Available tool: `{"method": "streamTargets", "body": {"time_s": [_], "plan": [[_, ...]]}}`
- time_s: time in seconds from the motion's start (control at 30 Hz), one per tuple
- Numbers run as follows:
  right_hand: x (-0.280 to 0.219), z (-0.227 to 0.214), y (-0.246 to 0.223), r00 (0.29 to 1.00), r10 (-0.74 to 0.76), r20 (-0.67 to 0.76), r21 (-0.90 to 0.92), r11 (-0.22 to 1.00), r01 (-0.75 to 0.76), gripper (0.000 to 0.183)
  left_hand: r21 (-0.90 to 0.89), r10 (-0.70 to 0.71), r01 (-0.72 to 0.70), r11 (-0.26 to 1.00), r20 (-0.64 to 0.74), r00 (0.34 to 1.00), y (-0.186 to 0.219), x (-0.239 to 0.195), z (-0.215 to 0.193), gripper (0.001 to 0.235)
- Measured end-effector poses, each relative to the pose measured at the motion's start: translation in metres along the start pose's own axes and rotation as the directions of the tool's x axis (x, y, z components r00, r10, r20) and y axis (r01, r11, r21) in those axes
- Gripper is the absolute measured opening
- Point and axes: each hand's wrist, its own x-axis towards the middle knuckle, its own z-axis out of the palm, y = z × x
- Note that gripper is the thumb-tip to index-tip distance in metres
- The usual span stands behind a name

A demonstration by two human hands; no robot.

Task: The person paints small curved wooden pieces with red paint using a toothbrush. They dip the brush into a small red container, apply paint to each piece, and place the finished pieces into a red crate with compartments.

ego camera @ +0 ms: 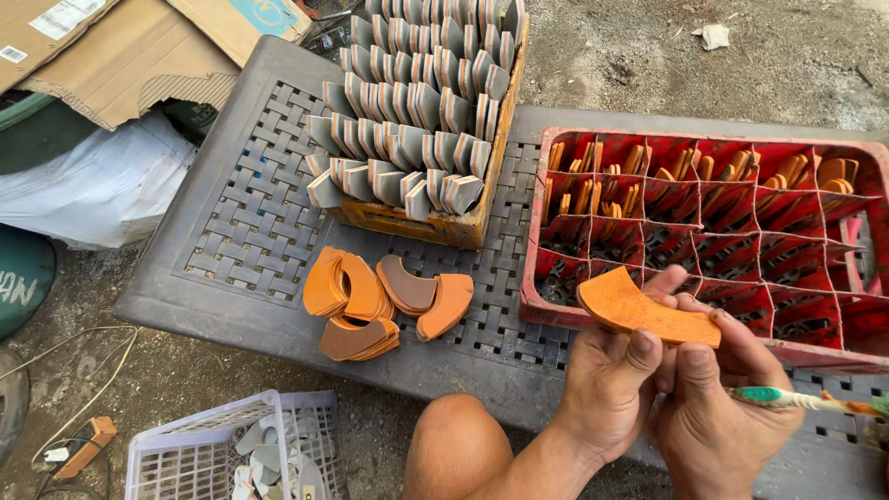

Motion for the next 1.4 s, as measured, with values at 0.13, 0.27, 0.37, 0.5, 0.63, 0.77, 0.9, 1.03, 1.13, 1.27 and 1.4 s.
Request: {"method": "streamTargets", "body": {"time_s": [0.13,0.27,0.37,0.5,0.63,0.77,0.9,1.03,1.13,1.27,1.4], "plan": [[0.033,-0.004,-0.031,0.997,0.019,0.081,-0.268,0.963,0.003,0.032,0.120,-0.045,0.046,0.992,-0.009,0.999,0.008,0.001,0.001,0.098],[0.113,-0.015,-0.053,0.962,0.029,0.270,-0.522,0.844,0.121,0.036,0.271,-0.240,0.281,0.921,-0.174,0.955,0.006,0.004,-0.007,0.084],[0.167,-0.010,-0.042,0.944,0.064,0.323,-0.745,0.632,0.212,0.032,0.337,-0.287,0.348,0.875,-0.219,0.933,-0.004,0.004,-0.014,0.058],[0.206,0.000,-0.014,0.906,0.388,0.168,-0.931,0.366,0.016,0.033,0.431,-0.340,0.370,0.823,-0.150,0.929,-0.015,0.002,-0.020,0.032],[0.223,0.003,0.010,0.852,0.441,0.280,-0.894,0.443,0.064,0.032,0.423,-0.395,0.396,0.815,-0.094,0.914,-0.023,-0.001,-0.024,0.029],[0.238,0.008,0.030,0.828,0.496,0.262,-0.897,0.442,0.018,0.030,0.465,-0.421,0.422,0.778,-0.114,0.900,-0.027,-0.003,-0.028,0.028],[0.243,0.012,0.044,0.826,0.529,0.196,-0.901,0.429,-0.061,0.029,0.508,-0.408,0.402,0.762,-0.106,0.907,-0.029,-0.005,-0.030,0.030],[0.240,0.011,0.056,0.823,0.525,0.217,-0.884,0.464,-0.063,0.028,0.530,-0.417,0.405,0.745,-0.104,0.903,-0.029,-0.006,-0.030,0.032],[0.238,0.010,0.063,0.816,0.535,0.219,-0.894,0.444,-0.051,0.029,0.541,-0.424,0.415,0.732,-0.116,0.898,-0.028,-0.008,-0.030,0.032],[0.239,0.010,0.065,0.778,0.599,0.190,-0.966,0.255,0.039,0.028,0.543,-0.424,0.407,0.734,-0.102,0.900,-0.026,-0.009,-0.029,0.033],[0.235,0.018,0.064,0.761,0.615,0.206,-0.977,0.177,0.121,0.026,0.545,-0.425,0.408,0.732,-0.103,0.899,-0.024,-0.010,-0.028,0.033]]}}
